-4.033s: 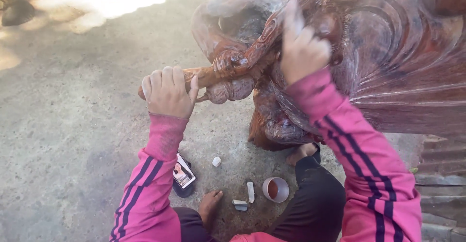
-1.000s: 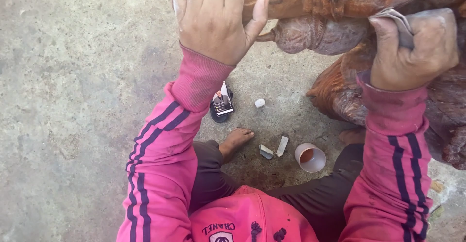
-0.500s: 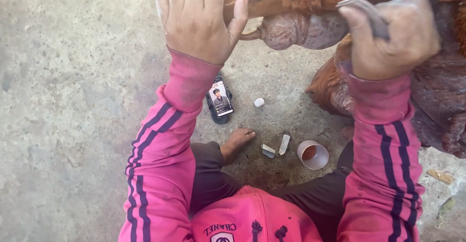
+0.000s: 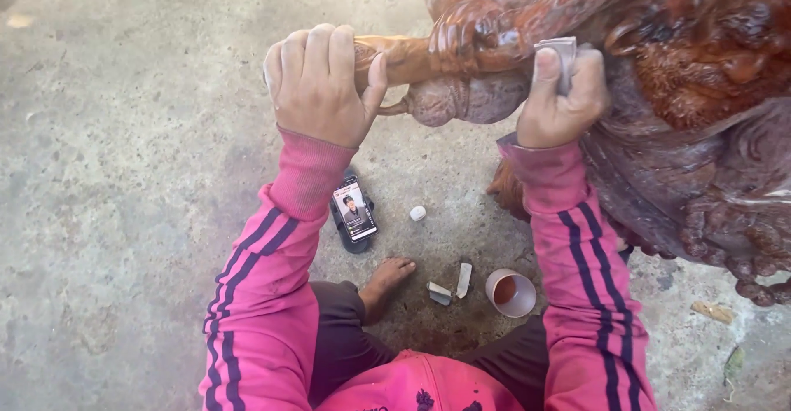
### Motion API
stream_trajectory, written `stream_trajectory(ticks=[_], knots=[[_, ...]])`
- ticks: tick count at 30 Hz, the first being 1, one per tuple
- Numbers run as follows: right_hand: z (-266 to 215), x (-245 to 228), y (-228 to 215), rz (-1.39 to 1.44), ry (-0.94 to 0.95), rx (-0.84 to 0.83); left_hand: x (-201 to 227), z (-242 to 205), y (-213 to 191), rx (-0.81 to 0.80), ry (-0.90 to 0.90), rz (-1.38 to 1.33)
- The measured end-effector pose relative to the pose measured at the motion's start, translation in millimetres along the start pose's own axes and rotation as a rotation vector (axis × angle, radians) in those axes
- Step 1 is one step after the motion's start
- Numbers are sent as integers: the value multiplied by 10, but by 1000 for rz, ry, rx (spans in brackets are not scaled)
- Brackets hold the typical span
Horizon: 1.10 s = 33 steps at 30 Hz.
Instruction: The person sands an intricate wooden sculpture by hand using sandpaper to smooth the surface details.
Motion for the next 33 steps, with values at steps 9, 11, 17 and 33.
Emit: stream_trajectory(ticks=[9,11,17,33], knots=[[-66,-210,108,-302,-208,-269,-9,2,55,-11,12,15],[-142,4,142,-209,-87,-55,-73,2,171,193,96,42],[-91,-270,313,-514,-51,52,-87,-13,198,214,89,49],[-206,-585,246,-470,49,-99,-82,2,150,260,55,12]])
Point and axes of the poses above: each hand's wrist, its own z-axis towards the middle knuckle, its own y-axis out of the palm, x = y × z, the point moved 1 cm from there along z, towards the middle knuckle, and after that the axes turned 4 degrees about -y, right-handed, at the moved point
